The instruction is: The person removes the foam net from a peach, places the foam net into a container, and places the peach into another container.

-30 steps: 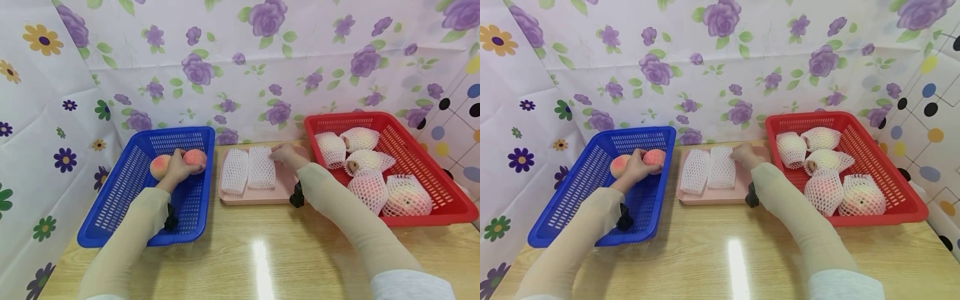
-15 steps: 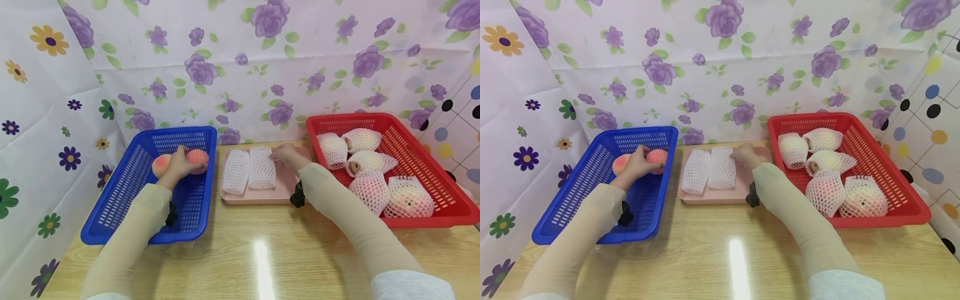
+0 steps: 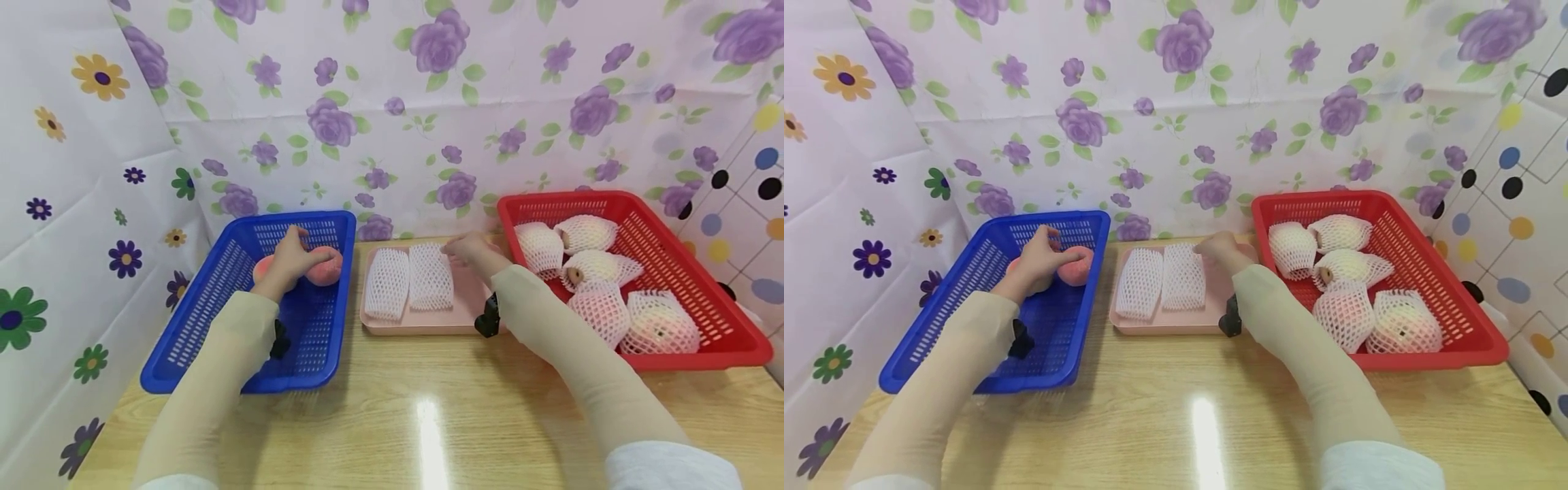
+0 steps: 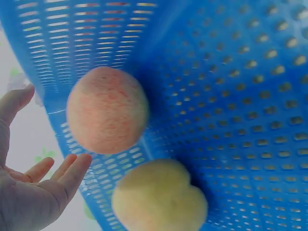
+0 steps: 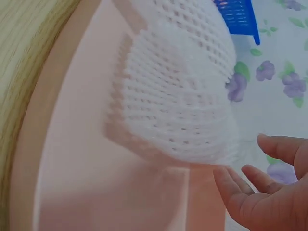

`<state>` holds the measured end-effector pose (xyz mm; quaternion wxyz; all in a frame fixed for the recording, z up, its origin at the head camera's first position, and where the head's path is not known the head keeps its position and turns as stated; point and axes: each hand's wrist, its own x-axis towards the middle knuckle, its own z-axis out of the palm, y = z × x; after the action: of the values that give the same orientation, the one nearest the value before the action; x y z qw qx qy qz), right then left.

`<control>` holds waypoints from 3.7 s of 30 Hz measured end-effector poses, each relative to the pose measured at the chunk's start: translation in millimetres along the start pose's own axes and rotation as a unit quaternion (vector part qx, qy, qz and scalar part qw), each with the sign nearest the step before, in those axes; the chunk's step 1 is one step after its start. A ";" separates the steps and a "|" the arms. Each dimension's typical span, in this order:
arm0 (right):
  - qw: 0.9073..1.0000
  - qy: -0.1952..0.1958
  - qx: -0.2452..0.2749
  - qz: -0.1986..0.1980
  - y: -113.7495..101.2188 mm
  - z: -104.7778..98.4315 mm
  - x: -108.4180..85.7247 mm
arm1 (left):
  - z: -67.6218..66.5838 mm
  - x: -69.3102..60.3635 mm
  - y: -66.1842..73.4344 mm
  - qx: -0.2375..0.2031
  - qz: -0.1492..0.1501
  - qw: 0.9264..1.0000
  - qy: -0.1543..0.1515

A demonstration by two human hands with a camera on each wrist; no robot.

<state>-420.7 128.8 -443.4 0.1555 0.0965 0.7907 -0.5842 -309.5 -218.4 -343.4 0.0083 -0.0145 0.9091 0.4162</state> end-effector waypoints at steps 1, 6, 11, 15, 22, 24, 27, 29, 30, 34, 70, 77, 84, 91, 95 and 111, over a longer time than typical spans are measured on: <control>1.000 -0.016 0.020 -0.009 -1.1 -1.9 -4.7 | -0.7 -0.9 2.8 -0.007 -0.003 1.000 -0.001; 0.996 -0.053 0.077 -0.002 -33.0 -0.4 -64.2 | -4.4 -5.5 16.9 -0.007 -0.010 1.000 -0.008; 0.994 -0.069 0.079 0.002 -67.6 1.4 -117.3 | -2.2 -9.1 32.5 -0.007 -0.006 1.000 -0.023; 0.994 -0.077 0.079 -0.001 -77.2 -1.0 -127.1 | 2.6 -14.6 46.2 -0.003 0.001 1.000 -0.022; 0.995 -0.071 0.066 -0.015 -89.7 -8.2 -136.6 | 16.1 -23.2 64.5 -0.030 0.008 0.999 -0.019; 0.995 -0.072 0.056 -0.030 -93.9 -11.7 -142.2 | 19.9 -28.4 69.5 -0.032 0.019 0.999 -0.023; 0.996 -0.069 0.034 -0.051 -97.6 -19.6 -150.5 | 26.7 -37.0 78.5 -0.051 0.045 0.997 -0.035; 0.996 -0.067 0.012 -0.066 -98.6 -25.6 -155.8 | 31.7 -42.6 85.1 -0.076 0.054 0.994 -0.049; 0.995 -0.066 -0.001 -0.073 -98.7 -28.6 -158.7 | 34.3 -44.8 88.1 -0.090 0.057 0.993 -0.056; 0.992 -0.073 -0.047 -0.094 -97.5 -38.9 -168.0 | 41.2 -50.7 97.7 -0.105 0.064 0.991 -0.057; 0.967 -0.035 -0.220 -0.126 -53.7 -120.2 -249.1 | 121.5 -83.6 158.6 -0.364 -0.027 0.913 -0.184; 0.960 -0.014 -0.230 -0.156 -35.1 -138.9 -255.1 | 141.5 -84.6 160.3 -0.392 -0.035 0.897 -0.199; 0.954 -0.009 -0.259 -0.149 -15.2 -158.3 -259.0 | 162.2 -87.1 159.0 -0.409 -0.048 0.888 -0.207; 0.952 -0.011 -0.261 -0.157 2.6 -168.5 -257.8 | 183.6 -90.3 160.0 -0.436 -0.066 0.871 -0.217; 0.949 -0.005 -0.275 -0.156 13.3 -171.9 -257.3 | 193.8 -93.1 160.2 -0.448 -0.079 0.861 -0.226; 0.940 0.001 -0.303 -0.153 53.8 -186.5 -251.2 | 240.6 -101.8 166.1 -0.453 -0.101 0.859 -0.218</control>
<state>-193.2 330.0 -351.2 0.0849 -0.0766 0.9359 -0.3332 -212.5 74.2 -372.1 0.2408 -0.0176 0.5891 0.7711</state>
